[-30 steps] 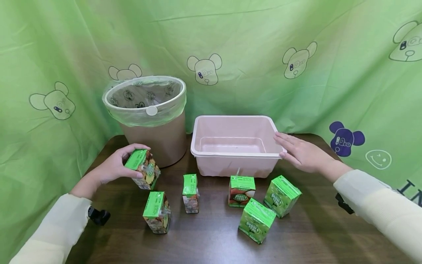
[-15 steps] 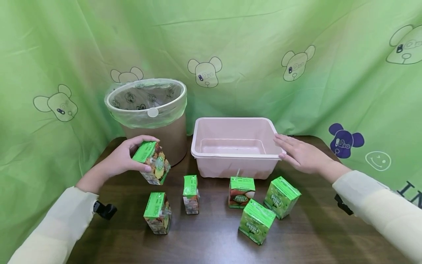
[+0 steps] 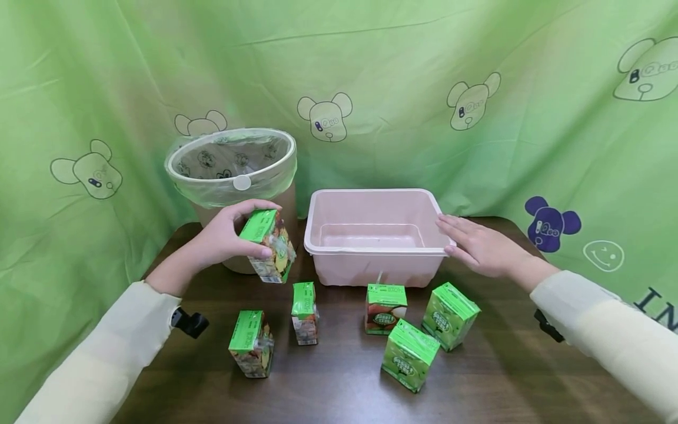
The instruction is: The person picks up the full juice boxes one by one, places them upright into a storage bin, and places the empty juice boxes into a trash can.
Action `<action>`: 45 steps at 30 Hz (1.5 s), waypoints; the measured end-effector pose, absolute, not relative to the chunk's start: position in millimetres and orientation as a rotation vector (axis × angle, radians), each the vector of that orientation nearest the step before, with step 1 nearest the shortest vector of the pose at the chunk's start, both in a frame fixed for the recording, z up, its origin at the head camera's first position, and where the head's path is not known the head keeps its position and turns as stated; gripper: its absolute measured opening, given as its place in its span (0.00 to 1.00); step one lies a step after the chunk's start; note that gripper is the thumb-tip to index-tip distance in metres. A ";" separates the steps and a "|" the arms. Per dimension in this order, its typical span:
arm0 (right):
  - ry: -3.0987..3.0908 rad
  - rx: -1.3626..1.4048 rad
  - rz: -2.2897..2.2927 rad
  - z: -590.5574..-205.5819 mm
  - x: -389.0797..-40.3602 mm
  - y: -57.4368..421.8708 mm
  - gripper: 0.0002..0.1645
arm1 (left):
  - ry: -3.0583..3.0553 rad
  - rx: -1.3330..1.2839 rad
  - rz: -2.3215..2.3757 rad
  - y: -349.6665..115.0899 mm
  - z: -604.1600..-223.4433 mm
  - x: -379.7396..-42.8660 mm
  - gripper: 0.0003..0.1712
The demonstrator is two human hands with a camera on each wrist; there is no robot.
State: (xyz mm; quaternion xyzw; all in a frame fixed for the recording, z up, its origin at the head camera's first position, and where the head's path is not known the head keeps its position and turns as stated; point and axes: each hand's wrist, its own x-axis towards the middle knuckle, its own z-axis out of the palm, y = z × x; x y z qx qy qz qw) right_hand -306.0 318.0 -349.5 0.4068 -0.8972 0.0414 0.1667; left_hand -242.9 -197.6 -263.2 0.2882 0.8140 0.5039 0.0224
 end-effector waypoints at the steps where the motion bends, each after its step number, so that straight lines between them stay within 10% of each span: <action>1: -2.555 1.161 0.114 -349.4 -305.8 318.0 0.33 | 2.518 0.895 1.568 -193.8 -262.0 -243.7 0.41; 45: -2.604 1.235 -0.039 -336.1 -304.0 318.2 0.34 | 2.449 0.904 1.670 -3.4 -247.1 -327.0 0.40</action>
